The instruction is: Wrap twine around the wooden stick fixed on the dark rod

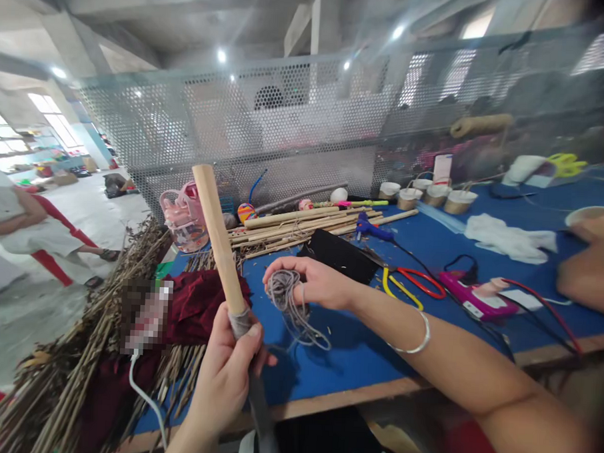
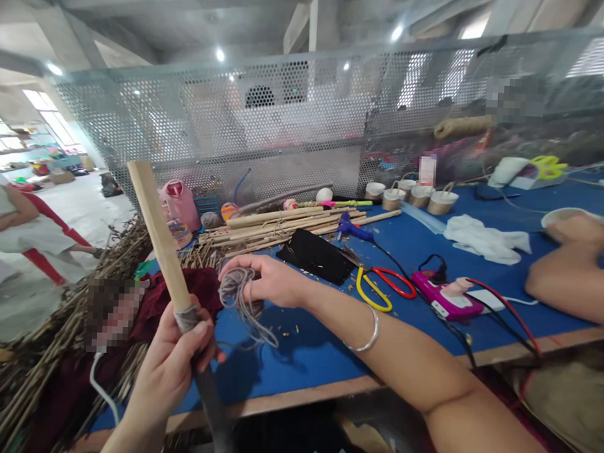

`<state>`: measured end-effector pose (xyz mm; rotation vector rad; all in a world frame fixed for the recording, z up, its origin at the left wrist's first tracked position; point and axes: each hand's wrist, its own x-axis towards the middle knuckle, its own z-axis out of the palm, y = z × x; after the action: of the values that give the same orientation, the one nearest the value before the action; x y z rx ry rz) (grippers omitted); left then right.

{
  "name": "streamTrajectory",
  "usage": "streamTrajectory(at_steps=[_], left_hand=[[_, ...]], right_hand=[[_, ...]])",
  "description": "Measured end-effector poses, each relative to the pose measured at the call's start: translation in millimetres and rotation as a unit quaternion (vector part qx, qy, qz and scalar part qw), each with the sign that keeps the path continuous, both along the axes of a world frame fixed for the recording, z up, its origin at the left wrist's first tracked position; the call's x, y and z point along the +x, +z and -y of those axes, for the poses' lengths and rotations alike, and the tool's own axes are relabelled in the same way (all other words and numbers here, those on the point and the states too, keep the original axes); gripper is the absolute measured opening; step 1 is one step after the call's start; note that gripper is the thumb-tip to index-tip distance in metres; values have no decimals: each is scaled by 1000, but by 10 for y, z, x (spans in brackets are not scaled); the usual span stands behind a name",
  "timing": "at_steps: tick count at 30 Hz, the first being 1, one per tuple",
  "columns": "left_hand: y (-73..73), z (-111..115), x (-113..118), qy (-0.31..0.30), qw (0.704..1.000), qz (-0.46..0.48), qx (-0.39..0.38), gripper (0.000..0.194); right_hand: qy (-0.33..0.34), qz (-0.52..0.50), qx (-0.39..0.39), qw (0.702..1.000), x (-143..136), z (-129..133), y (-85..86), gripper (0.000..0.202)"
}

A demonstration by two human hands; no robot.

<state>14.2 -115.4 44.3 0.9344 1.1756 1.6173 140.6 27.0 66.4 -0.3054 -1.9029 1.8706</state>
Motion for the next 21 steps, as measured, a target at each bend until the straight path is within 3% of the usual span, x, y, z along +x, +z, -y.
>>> streamTrajectory(at_steps=[6,9,11,14,15,17,19,21], left_hand=[[50,-55,17,20,999,-31,-8,30],[-15,-97,3,-65,997,-15,-41,29],[-64,-86,-14,-120,991,3,-59,29],[-66,5,-59,-103,992,46,-56,30],[-44,49,-86,-77,994,63,-48,30],[18,140,-172,-17,995,95,-23,30],[75,219,-300,54,992,115,-2,29],[105,275,-455,120,984,128,17,24]], right_hand=[[-28,-87,-34,995,-65,51,-122,37],[-39,-153,13,987,-80,139,-35,39],[-85,-170,55,980,-48,124,32,38],[-120,-90,98,984,106,-28,63,35],[-90,-31,108,990,184,-91,48,35],[36,105,108,988,366,-189,-11,42],[170,209,70,960,570,-231,-86,60],[240,260,19,935,788,-236,-147,73]])
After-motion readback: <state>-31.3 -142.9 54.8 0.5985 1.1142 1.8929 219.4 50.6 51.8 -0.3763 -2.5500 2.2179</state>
